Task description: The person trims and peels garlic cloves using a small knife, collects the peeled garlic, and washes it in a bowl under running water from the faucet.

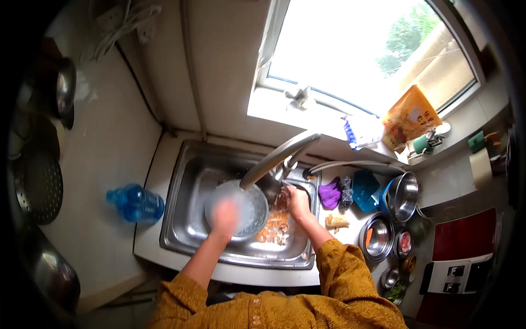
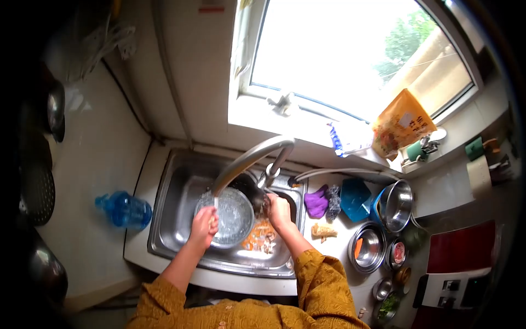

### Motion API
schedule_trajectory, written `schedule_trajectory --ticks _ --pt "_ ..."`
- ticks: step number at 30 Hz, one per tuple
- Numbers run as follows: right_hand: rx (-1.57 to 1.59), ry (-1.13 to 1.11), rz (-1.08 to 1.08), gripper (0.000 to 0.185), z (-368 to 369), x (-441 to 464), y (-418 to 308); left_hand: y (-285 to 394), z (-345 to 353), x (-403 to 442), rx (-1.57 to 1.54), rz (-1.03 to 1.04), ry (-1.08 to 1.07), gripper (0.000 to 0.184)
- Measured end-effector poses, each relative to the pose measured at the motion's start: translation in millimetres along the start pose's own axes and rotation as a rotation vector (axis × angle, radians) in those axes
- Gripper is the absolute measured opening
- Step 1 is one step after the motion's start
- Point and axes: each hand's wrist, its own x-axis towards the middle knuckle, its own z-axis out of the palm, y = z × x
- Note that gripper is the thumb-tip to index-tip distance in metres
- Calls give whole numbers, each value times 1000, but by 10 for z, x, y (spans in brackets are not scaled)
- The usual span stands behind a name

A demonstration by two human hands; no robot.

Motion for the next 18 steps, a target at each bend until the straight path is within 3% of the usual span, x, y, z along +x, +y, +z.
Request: schedule_trajectory --ticks 1,2,4,6,8,10,11,13,14,16,18 --pt "-10 39 57 15 48 54 182 95 -23 -82 -41 -63 20 13" --pt "-29 133 -62 16 221 85 429 57 -131 -83 56 -36 -15 12" --pt "472 -13 279 17 153 82 256 294 -124 -272 76 -62 -104 12" --pt "626 -130 437 21 -71 58 9 584 -52 -397 252 -108 -209 12" --pt "975 -342 432 22 -199 -61 -151 924 106 -551 339 -77 -362 12" --pt "1089 -506 348 23 -692 -322 -703 1007 130 -562 426 -49 -511 12" --pt "1275 -549 354 22 -753 -464 -804 1002 56 -511 373 -47 -516 11" --pt "1461 -583 475 21 -475 -613 -697 949 52 -377 -309 -191 -685 13" --pt "1472 -594 567 21 -206 -638 -573 786 -8 -210 -311 -286 -575 16" --pt "-325 -590 -156 14 365 -858 -187 164 -378 170 1531 429 -465 18" --pt "-114 -455 -52 14 603 -1108 17 -58 -488 73 1624 459 -416 18"
